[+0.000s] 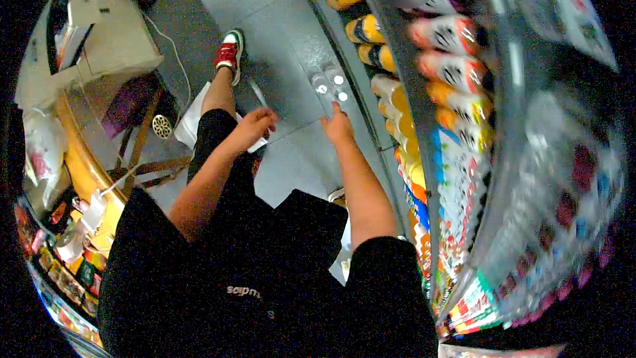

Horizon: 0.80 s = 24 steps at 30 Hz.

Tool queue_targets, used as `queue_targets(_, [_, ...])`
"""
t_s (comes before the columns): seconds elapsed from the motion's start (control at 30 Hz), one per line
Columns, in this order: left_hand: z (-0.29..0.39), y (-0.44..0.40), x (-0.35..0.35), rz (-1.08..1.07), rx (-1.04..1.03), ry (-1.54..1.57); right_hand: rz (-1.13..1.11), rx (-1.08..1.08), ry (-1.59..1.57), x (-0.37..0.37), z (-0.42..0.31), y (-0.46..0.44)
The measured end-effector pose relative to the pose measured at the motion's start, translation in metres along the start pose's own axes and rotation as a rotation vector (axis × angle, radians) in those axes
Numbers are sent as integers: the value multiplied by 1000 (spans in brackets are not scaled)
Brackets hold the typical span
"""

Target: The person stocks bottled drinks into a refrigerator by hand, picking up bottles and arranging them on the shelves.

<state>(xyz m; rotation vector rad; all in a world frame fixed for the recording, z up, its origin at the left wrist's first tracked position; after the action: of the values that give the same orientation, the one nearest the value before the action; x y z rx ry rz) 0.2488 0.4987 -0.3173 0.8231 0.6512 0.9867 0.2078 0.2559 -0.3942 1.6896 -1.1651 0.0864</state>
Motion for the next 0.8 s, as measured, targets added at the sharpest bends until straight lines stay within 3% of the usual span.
queue_targets(0.07, [-3,9,12,23,38,-30,50,-111,-5,-22,-4,-46])
queue_targets(0.13, [0,16,24,153,-109,-241,48,-194,-46,-53,7,-89])
queue_targets(0.23, [11,26,46,117,20,-325,64,-309,-119,-87,16,-127])
queue_targets(0.37, [19,27,58,161,82,-185,231,-370,7,-91,23,-145])
queue_targets(0.47, [20,28,56,159,151,-179,221,-511,-252,-81,23,-139])
queue_targets(0.53, [11,20,45,160,47,-196,121,-301,-11,-60,10,-122])
queue_targets(0.6, [11,17,34,171,-33,-262,240,-104,120,-45,0,-94])
queue_targets(0.63, [12,14,29,194,-72,-323,145,-211,128,-36,-9,-79])
queue_targets(0.73, [15,6,8,160,-280,-473,240,26,84,6,-46,-20])
queue_targets(0.77, [16,3,-2,168,-368,-517,154,-53,171,26,-62,0])
queue_targets(0.8, [24,5,-12,147,-419,-502,192,29,152,37,-68,18])
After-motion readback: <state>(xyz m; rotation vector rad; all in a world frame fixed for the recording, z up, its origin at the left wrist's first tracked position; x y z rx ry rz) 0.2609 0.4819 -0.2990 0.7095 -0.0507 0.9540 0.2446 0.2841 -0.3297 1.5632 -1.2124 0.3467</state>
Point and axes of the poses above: each hand's wrist, its own y-axis away from the middle knuckle, its own x-axis out of the back of the hand, z = x × y, the point moved 3 cm from there along -y, towards the middle knuckle, and after that the axes turned 5 degrees about x, right-handed, at the moved point
